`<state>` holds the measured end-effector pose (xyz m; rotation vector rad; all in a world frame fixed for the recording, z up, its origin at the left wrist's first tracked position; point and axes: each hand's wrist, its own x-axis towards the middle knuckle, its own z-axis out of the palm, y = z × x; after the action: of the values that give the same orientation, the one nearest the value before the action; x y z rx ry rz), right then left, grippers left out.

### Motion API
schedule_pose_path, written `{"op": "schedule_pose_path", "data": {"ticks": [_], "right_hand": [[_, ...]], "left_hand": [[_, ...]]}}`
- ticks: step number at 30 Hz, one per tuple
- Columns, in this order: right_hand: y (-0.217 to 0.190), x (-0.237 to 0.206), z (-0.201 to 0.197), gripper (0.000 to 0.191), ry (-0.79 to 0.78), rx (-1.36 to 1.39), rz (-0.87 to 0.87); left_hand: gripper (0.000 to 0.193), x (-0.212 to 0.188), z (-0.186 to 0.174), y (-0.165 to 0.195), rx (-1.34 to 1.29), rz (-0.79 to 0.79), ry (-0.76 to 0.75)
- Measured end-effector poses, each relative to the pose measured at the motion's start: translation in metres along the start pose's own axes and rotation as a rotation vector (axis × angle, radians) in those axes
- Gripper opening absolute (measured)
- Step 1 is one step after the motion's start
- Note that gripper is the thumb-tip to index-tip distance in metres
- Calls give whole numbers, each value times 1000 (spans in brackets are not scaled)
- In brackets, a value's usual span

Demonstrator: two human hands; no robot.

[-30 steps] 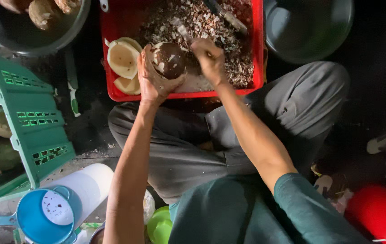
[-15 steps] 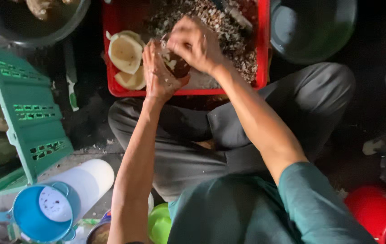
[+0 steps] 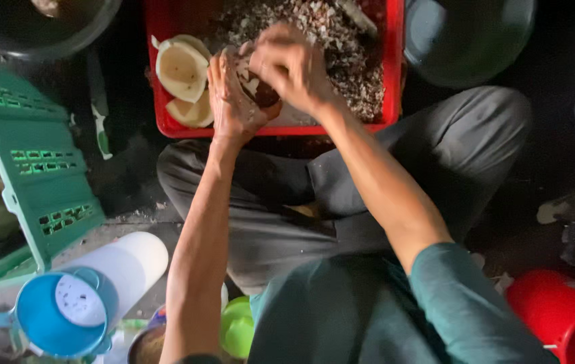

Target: The person sits on the floor and uses a small knife to scrape the dark outer husk off whole coconuts, rotating each coconut in their hands to remove the brown skin. Scraped husk debris collects in a red tray in front of them, and finished pale coconuts are placed in a bowl to the side.

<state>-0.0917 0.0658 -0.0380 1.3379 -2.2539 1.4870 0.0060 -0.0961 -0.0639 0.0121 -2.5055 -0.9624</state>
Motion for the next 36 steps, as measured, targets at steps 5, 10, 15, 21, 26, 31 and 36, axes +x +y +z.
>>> {"op": "schedule_pose_path", "data": {"ticks": [5,10,15,21,26,31,36], "right_hand": [[-6,4,2,18,-4,54,-76],[3,3,4,18,-13,303,247],[11,-3,5,19,77,72,95],[30,-18,13,26,56,279,305],[26,-28,20,24,54,364,370],[23,-30,23,25,186,203,249],[42,-51,40,26,244,429,314]], "left_hand": [[101,-4,4,-9,-23,-32,6],[106,-10,12,-9,-42,24,41],[104,-11,8,-9,-2,60,51],[115,-3,11,0,21,-118,10],[110,3,8,9,31,-17,24],[116,5,3,8,-73,5,76],[105,-3,9,5,-19,-155,29]]}}
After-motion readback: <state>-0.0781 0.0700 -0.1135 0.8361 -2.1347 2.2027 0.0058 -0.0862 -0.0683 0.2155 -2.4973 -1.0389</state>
